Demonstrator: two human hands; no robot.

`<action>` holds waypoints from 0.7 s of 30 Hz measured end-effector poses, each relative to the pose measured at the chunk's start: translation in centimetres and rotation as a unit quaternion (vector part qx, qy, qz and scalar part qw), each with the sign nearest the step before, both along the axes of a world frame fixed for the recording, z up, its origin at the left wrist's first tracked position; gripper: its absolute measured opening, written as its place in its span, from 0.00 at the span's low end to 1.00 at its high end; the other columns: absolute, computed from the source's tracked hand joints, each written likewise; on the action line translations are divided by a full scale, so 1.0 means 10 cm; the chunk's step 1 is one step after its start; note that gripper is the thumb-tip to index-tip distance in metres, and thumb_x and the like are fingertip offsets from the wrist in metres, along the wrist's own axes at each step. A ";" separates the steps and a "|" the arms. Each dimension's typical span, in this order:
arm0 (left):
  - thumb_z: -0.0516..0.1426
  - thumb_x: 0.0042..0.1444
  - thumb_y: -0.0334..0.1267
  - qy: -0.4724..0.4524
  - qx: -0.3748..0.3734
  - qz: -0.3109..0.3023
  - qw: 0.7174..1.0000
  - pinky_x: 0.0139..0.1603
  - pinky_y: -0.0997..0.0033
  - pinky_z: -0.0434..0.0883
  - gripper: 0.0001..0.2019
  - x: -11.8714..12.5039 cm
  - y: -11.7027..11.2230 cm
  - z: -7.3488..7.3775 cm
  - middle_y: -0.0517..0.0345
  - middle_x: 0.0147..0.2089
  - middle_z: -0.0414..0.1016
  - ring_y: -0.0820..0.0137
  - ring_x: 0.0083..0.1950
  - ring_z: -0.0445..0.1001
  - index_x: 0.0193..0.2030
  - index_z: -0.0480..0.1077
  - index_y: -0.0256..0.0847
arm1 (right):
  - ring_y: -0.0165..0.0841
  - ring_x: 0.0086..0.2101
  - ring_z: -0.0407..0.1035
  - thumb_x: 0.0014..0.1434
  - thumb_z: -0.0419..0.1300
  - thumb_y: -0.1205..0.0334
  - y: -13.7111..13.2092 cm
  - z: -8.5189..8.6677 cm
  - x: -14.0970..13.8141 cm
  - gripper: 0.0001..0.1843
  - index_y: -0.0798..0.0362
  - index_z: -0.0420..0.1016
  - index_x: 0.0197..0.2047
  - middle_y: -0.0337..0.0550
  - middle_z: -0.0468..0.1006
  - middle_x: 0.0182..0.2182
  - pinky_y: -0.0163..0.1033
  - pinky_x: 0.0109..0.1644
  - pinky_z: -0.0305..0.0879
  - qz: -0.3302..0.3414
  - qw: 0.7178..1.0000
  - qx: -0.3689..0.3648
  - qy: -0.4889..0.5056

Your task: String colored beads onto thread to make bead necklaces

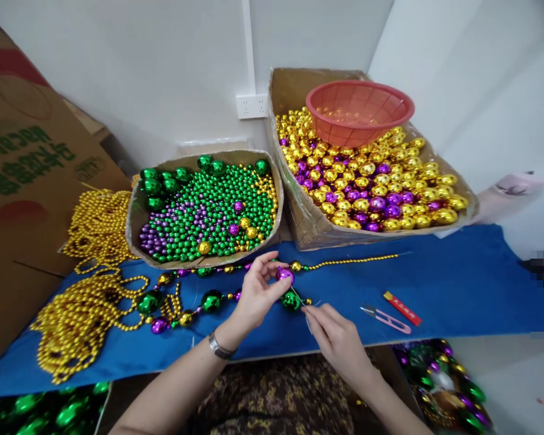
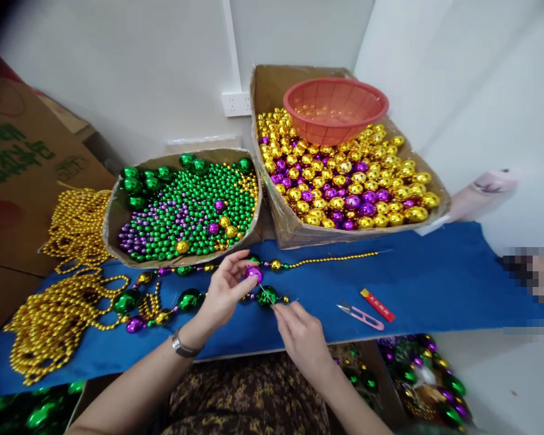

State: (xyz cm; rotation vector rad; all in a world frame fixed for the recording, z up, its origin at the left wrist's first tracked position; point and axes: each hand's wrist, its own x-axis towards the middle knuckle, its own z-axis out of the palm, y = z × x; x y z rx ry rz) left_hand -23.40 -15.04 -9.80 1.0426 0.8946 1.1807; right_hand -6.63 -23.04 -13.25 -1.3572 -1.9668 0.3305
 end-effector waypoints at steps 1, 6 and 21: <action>0.67 0.46 0.35 0.009 0.005 -0.009 1.000 0.45 0.70 0.71 0.26 0.01 -0.02 -0.01 0.52 0.45 0.75 0.69 0.44 0.73 0.52 0.65 0.41 | 0.33 0.31 0.73 0.68 0.47 0.62 0.01 0.00 0.00 0.15 0.53 0.74 0.48 0.45 0.76 0.31 0.35 0.34 0.71 -0.003 1.000 0.001 0.002; 0.65 0.50 0.37 0.030 0.026 -0.042 0.998 0.47 0.67 0.72 0.25 0.00 -0.06 -0.02 0.49 0.48 0.74 0.67 0.47 0.73 0.54 0.66 0.41 | 0.32 0.31 0.72 0.68 0.47 0.62 0.05 0.01 0.03 0.14 0.53 0.74 0.45 0.45 0.75 0.31 0.36 0.36 0.69 -0.022 1.000 0.013 0.015; 0.62 0.53 0.43 0.082 -0.018 -0.027 0.996 0.39 0.71 0.73 0.12 -0.07 -0.10 -0.15 0.51 0.39 0.78 0.65 0.42 0.76 0.42 0.75 0.38 | 0.32 0.30 0.70 0.68 0.49 0.62 0.01 -0.03 0.20 0.11 0.52 0.72 0.41 0.43 0.73 0.30 0.36 0.36 0.66 -0.068 0.998 0.009 0.012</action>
